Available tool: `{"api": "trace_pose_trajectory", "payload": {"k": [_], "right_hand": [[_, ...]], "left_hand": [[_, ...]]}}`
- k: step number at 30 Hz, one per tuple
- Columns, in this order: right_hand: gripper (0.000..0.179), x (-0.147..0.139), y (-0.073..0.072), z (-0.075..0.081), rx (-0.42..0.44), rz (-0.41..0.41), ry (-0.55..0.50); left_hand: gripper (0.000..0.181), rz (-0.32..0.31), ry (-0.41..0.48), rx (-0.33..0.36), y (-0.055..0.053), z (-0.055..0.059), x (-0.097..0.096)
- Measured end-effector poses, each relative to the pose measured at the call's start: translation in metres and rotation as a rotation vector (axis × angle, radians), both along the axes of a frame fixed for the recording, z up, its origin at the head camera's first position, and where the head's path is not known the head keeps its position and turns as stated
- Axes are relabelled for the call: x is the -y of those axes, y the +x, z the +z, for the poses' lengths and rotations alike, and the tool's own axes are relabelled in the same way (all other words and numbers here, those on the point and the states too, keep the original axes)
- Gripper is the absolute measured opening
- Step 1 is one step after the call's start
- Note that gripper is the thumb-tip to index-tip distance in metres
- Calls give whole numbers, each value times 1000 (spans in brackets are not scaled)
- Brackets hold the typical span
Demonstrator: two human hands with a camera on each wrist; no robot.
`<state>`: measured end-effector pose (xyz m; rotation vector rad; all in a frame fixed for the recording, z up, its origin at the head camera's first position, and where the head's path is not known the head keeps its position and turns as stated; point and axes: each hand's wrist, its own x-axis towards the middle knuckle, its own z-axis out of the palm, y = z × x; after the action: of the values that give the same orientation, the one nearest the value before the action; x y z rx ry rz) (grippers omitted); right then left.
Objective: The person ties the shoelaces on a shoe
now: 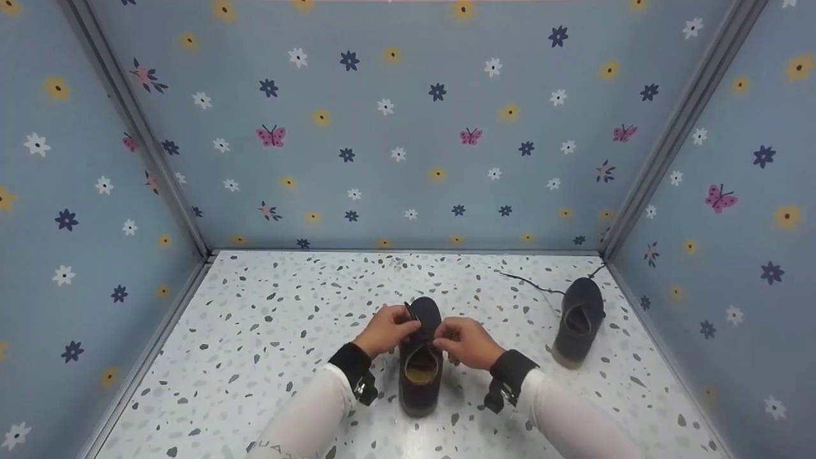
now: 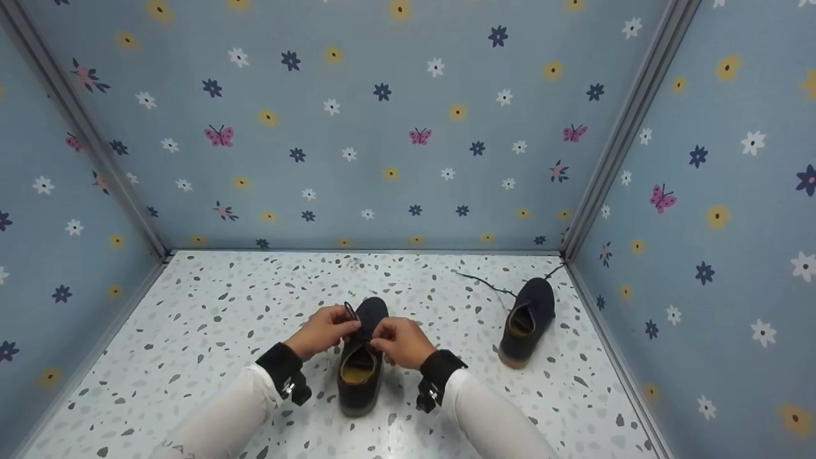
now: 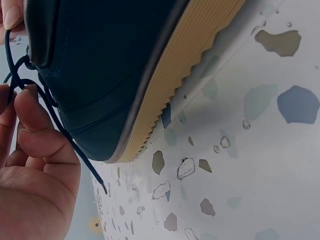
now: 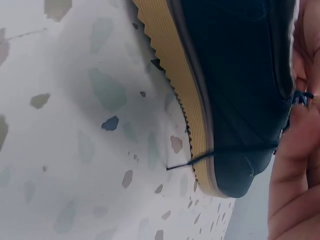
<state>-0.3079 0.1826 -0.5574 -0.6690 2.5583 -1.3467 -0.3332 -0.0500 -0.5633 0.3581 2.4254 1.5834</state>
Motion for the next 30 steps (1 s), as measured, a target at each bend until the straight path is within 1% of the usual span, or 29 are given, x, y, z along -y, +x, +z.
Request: {"api": "trace_pose_trajectory", "payload": {"k": [1, 3, 6, 8, 13, 21, 25, 28, 30], "right_hand": [[5, -1, 0, 0, 4, 10, -6], [2, -3, 0, -2, -16, 22, -11], [5, -6, 1, -4, -69, 29, -9], [5, -8, 1, -4, -86, 27, -22], [6, -11, 0, -3, -75, 25, -48], [12, -16, -2, -2, -90, 14, -5], [13, -18, -2, -1, -89, 19, 23], [9, -19, -3, -1, -137, 20, 47], [8, -20, -4, -1, -196, 14, 64]], "left_hand": [[21, 1, 3, 3, 0, 0, 0], [20, 4, 2, 12, 1, 1, 1], [20, 5, 7, 20, 1, 1, 1], [19, 6, 12, 28, 1, 0, 1], [19, 11, 7, 29, 0, -2, 3], [18, 16, 4, 37, 1, 0, 3], [18, 15, 12, 27, 1, -2, 4], [18, 16, 20, 24, 1, -4, 4], [19, 18, 21, 26, 0, -4, 4]]}}
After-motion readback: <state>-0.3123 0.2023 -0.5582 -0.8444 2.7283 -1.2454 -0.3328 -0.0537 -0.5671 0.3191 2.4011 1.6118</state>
